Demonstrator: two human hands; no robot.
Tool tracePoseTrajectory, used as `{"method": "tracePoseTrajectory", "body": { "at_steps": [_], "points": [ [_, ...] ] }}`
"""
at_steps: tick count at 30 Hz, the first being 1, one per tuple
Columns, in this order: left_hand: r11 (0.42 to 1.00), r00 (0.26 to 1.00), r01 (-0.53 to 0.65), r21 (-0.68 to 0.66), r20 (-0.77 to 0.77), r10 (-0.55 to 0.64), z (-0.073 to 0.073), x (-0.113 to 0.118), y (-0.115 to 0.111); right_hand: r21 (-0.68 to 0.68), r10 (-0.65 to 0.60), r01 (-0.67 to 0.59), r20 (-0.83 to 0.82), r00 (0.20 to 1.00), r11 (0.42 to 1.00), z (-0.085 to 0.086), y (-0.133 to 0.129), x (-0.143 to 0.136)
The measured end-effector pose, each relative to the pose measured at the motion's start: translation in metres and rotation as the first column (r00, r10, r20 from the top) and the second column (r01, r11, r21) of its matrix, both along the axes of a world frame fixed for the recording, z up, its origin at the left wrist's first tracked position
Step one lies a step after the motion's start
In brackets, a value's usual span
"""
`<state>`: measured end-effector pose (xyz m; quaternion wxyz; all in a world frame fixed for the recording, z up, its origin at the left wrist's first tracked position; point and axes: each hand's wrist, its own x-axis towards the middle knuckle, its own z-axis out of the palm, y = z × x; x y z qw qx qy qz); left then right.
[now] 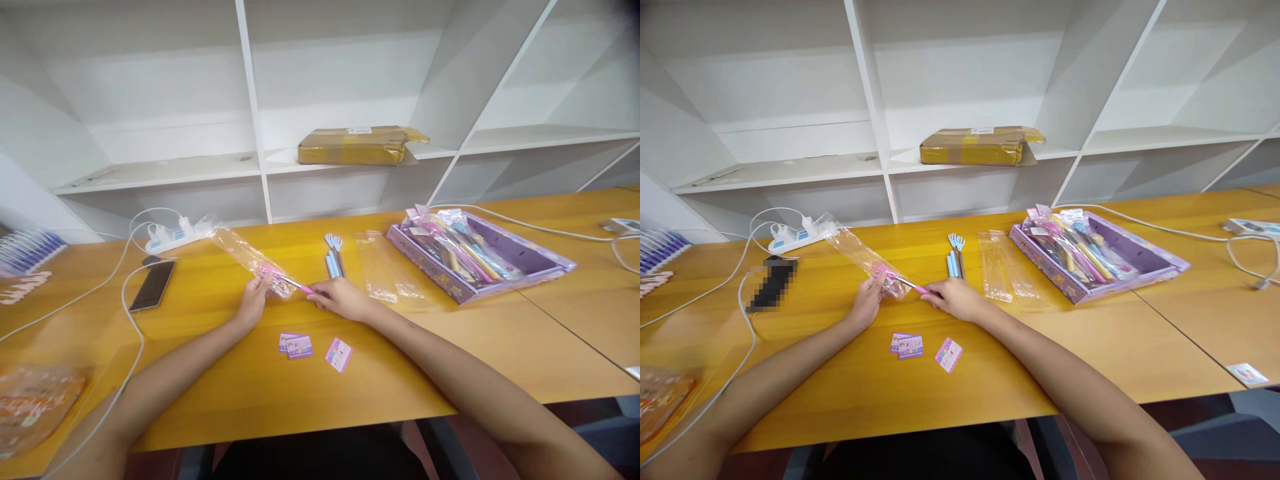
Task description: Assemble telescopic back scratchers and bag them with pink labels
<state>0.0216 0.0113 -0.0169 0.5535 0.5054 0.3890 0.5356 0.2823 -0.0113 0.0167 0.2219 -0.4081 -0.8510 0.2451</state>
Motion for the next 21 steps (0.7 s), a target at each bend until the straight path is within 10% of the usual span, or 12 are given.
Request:
{"method": "tracePoseTrajectory", "body": {
  "at_steps": [7,14,21],
  "points": [
    [0.940,0.913,0.341,-0.019,-0.231,-0.335,0.003,0.003,-0.008,0.138,-0.052,0.054,-0.014,0.999,0.989,-0.012,-0.003,-0.011],
    [0.996,0.984,-0.006,-0.086,0.175,0.021,0.006,0.004,0.000,0.120,-0.089,0.099,-0.089,0.992,0.988,-0.013,-0.003,-0.009],
    [0.974,0.882,-0.182,-0.136,0.415,0.222,0.012,-0.005,0.015,-0.391,-0.020,-0.298,-0.633,0.774,0.871,-0.010,0.000,-0.010]
  ]
}}
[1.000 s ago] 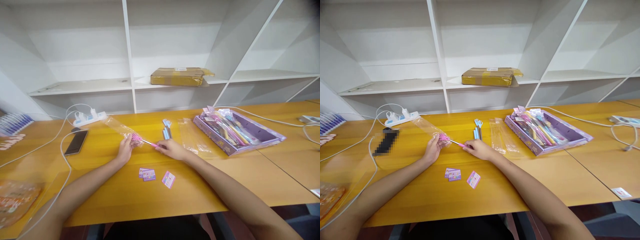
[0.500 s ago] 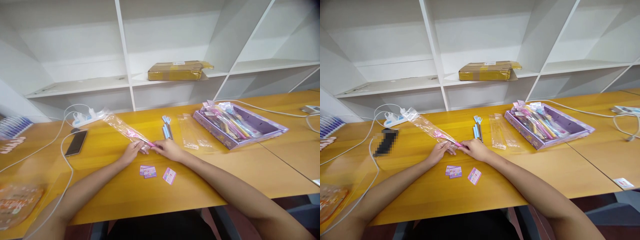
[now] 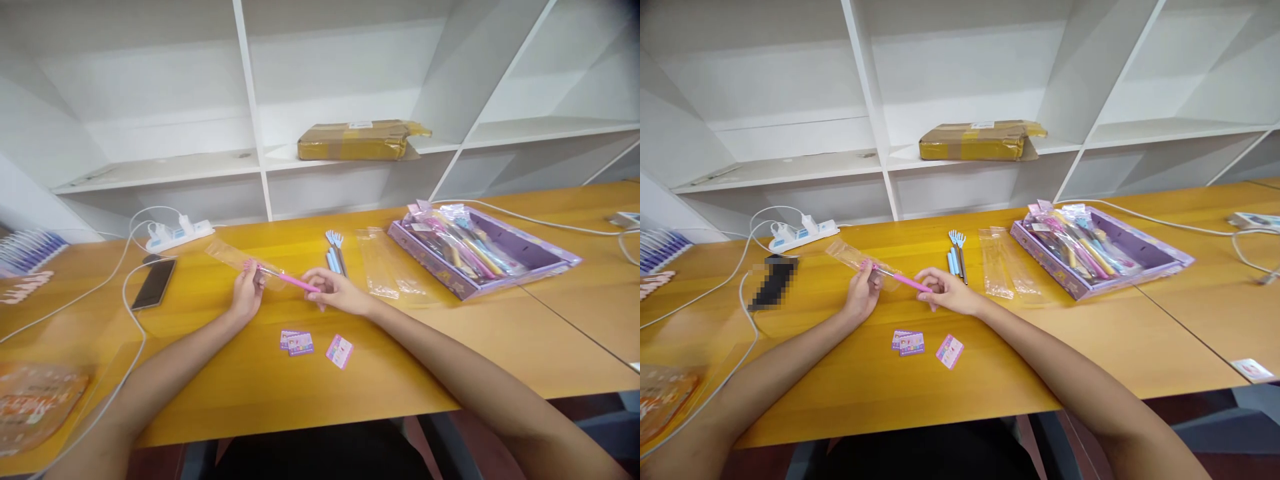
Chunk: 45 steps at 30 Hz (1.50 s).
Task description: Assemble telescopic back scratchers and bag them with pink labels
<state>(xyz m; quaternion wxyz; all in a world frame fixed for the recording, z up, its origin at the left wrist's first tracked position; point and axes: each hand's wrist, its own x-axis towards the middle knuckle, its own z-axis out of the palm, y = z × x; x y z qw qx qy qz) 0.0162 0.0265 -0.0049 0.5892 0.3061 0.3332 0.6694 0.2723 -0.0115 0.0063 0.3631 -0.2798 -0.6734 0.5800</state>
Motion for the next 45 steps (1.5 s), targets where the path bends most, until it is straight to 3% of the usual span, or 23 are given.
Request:
{"method": "tracePoseTrajectory", "body": {
  "at_steps": [5,10,15,18,24,27,30,32,35,38,40,42,45],
  "points": [
    [0.999,1.000,-0.019,-0.037,-0.005,0.019,0.001,-0.002,0.000,-0.086,0.085,-0.094,-0.107,0.991,0.992,0.003,0.007,0.005],
    [0.998,0.987,0.062,-0.028,-0.150,-0.066,0.001,0.003,-0.012,-0.127,-0.025,0.016,-0.073,0.997,0.992,-0.012,0.015,0.003],
    [0.977,0.934,0.211,-0.015,-0.293,-0.206,-0.001,0.009,-0.025,0.007,-0.105,0.105,-0.002,0.994,0.994,-0.015,0.010,-0.002],
    [0.951,0.866,0.309,-0.013,-0.410,-0.287,-0.003,0.010,-0.031,0.088,-0.131,0.127,0.043,0.990,0.988,-0.014,0.003,-0.007],
    [0.840,0.634,0.535,-0.086,-0.616,-0.467,-0.001,0.013,-0.047,0.256,-0.218,0.180,0.132,0.967,0.950,-0.021,-0.009,-0.019],
    [0.860,0.657,0.505,-0.072,-0.614,-0.438,-0.003,0.014,-0.047,0.334,-0.244,0.180,0.162,0.956,0.925,-0.020,-0.012,-0.021],
    [0.902,0.741,0.429,-0.046,-0.553,-0.381,-0.007,0.013,-0.043,0.363,-0.142,0.085,0.133,0.981,0.928,-0.016,-0.011,-0.015],
    [0.912,0.796,0.406,-0.052,-0.470,-0.381,-0.010,0.013,-0.039,0.437,-0.094,0.007,0.179,0.979,0.900,-0.013,-0.009,-0.008],
    [0.910,0.832,0.409,-0.063,-0.384,-0.400,-0.011,0.013,-0.036,0.604,-0.167,-0.068,0.323,0.932,0.794,-0.009,-0.007,0.000],
    [0.890,0.795,0.453,-0.052,-0.428,-0.430,-0.011,0.014,-0.036,0.736,-0.261,-0.093,0.351,0.899,0.671,-0.008,-0.007,0.001],
    [0.887,0.762,0.461,-0.038,-0.495,-0.418,-0.010,0.014,-0.037,0.773,-0.266,-0.080,0.312,0.912,0.629,-0.008,-0.009,-0.001],
    [0.883,0.728,0.467,-0.034,-0.552,-0.406,-0.008,0.013,-0.038,0.766,-0.257,-0.032,0.254,0.932,0.643,-0.006,-0.012,-0.004],
    [0.847,0.673,0.530,-0.048,-0.585,-0.454,-0.006,0.013,-0.040,0.684,-0.266,0.066,0.190,0.945,0.726,-0.004,-0.014,-0.009]
  ]
}}
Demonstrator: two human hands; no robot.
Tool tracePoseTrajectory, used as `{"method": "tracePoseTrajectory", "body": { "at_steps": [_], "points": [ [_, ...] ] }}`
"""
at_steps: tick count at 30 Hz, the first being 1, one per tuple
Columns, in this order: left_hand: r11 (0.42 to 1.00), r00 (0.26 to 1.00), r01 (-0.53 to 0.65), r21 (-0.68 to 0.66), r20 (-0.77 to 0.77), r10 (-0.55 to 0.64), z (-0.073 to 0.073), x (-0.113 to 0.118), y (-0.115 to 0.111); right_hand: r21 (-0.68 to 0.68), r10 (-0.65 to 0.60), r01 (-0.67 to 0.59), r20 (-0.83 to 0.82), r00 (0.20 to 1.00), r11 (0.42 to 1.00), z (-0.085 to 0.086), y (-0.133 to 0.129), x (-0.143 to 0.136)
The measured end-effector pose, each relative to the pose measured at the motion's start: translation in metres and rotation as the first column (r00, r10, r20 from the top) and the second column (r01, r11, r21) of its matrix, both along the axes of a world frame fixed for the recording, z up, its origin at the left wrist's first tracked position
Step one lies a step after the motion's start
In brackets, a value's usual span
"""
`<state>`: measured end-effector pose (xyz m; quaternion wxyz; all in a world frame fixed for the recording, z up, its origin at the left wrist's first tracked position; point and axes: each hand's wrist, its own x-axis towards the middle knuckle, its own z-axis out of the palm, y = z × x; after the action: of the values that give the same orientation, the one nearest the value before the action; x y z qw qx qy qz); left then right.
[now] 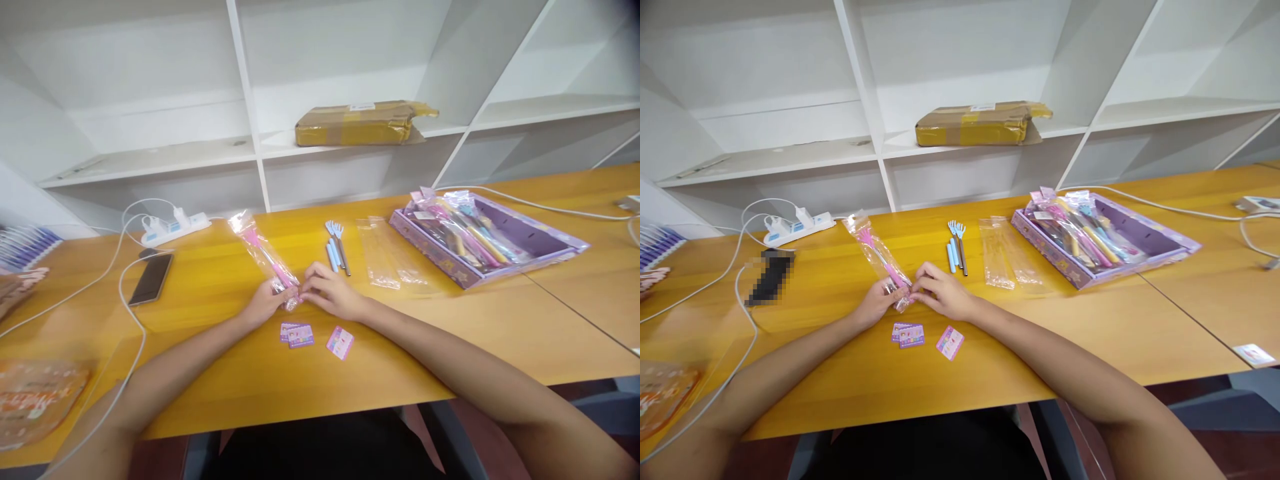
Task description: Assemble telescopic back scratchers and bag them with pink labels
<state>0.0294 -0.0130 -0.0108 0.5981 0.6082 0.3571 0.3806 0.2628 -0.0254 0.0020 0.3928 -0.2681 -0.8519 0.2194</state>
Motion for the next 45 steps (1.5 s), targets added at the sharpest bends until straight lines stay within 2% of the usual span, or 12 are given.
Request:
{"method": "tracePoseTrajectory", "body": {
  "at_steps": [3,5,9,15,23,29,34,37,41,45],
  "points": [
    [0.998,0.998,0.060,0.001,0.026,-0.060,0.002,0.000,-0.001,-0.115,-0.071,0.063,-0.069,0.995,0.991,0.000,0.001,-0.005],
    [0.998,0.999,0.050,0.022,0.004,-0.050,0.002,0.001,-0.002,-0.150,-0.102,0.088,-0.088,0.991,0.985,-0.002,0.003,-0.006],
    [0.994,0.991,0.056,0.092,-0.123,-0.045,0.003,0.001,-0.004,-0.130,-0.076,0.065,-0.085,0.993,0.989,-0.005,0.004,-0.006],
    [0.986,0.984,0.146,0.080,-0.119,-0.136,0.003,-0.002,-0.001,-0.101,-0.012,0.002,-0.095,0.995,0.995,-0.006,0.003,-0.005],
    [0.987,0.977,0.154,0.052,-0.157,-0.145,0.004,-0.001,0.000,-0.223,-0.100,0.076,-0.100,0.990,0.972,-0.012,0.005,-0.007],
    [0.983,0.978,0.169,0.068,-0.135,-0.159,0.002,0.000,-0.001,-0.307,-0.075,0.035,-0.118,0.990,0.951,-0.013,0.002,-0.009],
    [0.992,0.978,0.111,0.058,-0.184,-0.099,-0.003,-0.001,-0.001,-0.434,-0.050,-0.031,-0.173,0.984,0.900,-0.015,0.004,-0.008],
    [0.987,0.970,0.135,0.091,-0.214,-0.113,-0.005,0.000,-0.002,-0.511,0.006,-0.095,-0.173,0.985,0.855,-0.015,0.006,-0.007],
    [0.984,0.973,0.143,0.106,-0.195,-0.121,-0.009,0.000,-0.001,-0.549,0.044,-0.112,-0.135,0.990,0.828,-0.012,0.008,-0.005],
    [0.982,0.974,0.149,0.116,-0.189,-0.125,-0.012,-0.001,0.001,-0.576,0.118,-0.201,-0.178,0.977,0.793,-0.006,0.007,-0.005]
  ]
}}
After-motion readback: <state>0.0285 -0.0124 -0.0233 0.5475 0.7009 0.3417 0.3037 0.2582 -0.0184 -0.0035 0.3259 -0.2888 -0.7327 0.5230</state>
